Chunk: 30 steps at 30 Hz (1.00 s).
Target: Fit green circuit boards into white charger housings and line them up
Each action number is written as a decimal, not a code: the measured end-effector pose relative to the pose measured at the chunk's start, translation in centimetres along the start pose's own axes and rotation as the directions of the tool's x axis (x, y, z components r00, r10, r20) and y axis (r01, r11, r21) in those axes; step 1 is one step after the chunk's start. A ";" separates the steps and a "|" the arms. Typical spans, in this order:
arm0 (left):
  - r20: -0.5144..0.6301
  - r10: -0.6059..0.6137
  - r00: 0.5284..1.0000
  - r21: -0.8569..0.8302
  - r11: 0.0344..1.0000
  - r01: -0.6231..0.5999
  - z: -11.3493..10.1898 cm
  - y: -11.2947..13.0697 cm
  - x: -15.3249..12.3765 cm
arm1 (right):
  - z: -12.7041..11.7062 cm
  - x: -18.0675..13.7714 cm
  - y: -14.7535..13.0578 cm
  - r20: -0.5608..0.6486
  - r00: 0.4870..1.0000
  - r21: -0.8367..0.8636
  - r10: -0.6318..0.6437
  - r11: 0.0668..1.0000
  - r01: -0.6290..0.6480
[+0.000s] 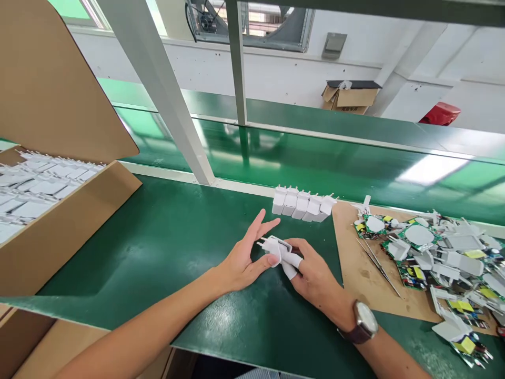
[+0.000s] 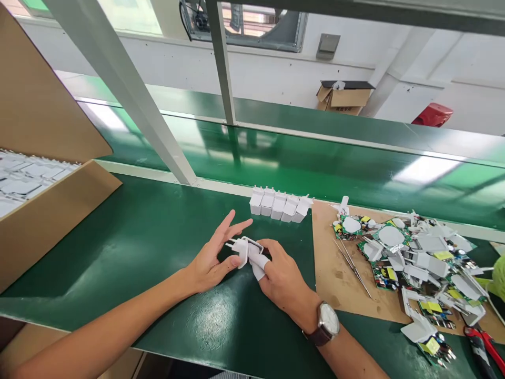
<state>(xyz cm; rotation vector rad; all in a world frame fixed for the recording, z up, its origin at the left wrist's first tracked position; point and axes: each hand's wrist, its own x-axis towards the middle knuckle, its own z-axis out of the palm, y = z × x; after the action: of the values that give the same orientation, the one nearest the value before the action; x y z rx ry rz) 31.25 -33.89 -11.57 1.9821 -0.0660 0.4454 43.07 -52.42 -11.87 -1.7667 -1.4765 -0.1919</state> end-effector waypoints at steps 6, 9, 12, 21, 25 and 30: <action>-0.169 -0.100 0.981 0.000 0.995 0.101 0.9 0.1 0.2 | 0.6 -0.4 0.4 0.090 0.995 -0.097 0.050 0.994 -0.041; -0.165 -0.146 0.975 -0.025 0.989 0.143 0.6 0.2 0.3 | 0.6 -0.3 0.3 0.085 0.996 -0.113 0.026 0.993 -0.016; -0.152 -0.182 0.971 -0.068 0.982 0.174 0.3 0.4 0.4 | 0.6 0.0 0.1 0.044 0.998 -0.029 0.049 0.998 -0.048; -0.156 -0.161 0.975 -0.059 0.986 0.154 0.3 0.3 0.5 | -0.1 -0.1 0.4 0.162 0.973 0.102 0.163 0.978 -0.181; -0.156 -0.153 0.976 -0.042 0.988 0.148 0.2 0.2 0.6 | -0.6 -0.4 0.9 0.032 0.966 0.323 0.258 0.912 -0.254; -0.156 -0.153 0.976 -0.048 0.988 0.147 0.2 0.3 0.6 | -0.2 -0.3 0.8 0.002 0.997 0.111 0.079 0.991 -0.079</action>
<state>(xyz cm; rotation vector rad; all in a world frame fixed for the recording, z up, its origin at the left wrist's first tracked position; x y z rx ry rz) 31.78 -34.16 -11.19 1.8938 0.1746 0.4987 43.76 -52.79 -12.29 -1.7314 -1.3861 -0.0698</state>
